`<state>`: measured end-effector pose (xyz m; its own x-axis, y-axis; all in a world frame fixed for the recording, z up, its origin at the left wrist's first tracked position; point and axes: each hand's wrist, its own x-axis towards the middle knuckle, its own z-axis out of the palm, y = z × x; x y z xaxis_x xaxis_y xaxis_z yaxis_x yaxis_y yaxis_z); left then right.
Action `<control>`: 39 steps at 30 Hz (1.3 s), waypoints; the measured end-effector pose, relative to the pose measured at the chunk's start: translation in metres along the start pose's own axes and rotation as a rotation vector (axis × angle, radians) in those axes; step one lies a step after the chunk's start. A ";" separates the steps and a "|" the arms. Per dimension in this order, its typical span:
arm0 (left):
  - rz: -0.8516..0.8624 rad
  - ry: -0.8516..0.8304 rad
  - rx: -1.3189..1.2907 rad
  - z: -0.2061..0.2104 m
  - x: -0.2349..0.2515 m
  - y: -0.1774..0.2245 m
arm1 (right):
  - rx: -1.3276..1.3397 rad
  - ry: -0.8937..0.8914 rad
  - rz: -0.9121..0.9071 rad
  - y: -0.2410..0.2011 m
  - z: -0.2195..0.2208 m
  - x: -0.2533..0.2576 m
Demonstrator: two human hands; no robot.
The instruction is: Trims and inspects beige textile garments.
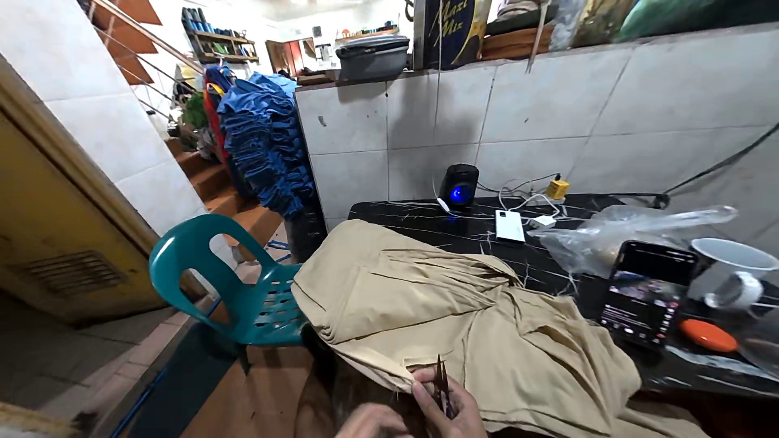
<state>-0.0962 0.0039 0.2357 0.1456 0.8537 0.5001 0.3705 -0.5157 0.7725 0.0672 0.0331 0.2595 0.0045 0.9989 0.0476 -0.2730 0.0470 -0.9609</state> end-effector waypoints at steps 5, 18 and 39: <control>0.053 0.227 0.129 -0.010 0.025 0.000 | -0.003 -0.023 -0.001 0.000 0.008 -0.004; -0.029 -0.226 0.182 -0.008 0.002 -0.004 | -0.053 0.060 -0.033 -0.005 0.011 -0.008; -0.333 -0.200 0.626 -0.008 0.213 -0.071 | -1.432 0.332 -0.223 -0.050 -0.174 0.102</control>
<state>-0.0984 0.2222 0.2905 0.0766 0.9856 0.1506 0.8699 -0.1399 0.4731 0.2489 0.1346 0.2646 0.1853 0.9171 0.3530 0.9171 -0.0324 -0.3974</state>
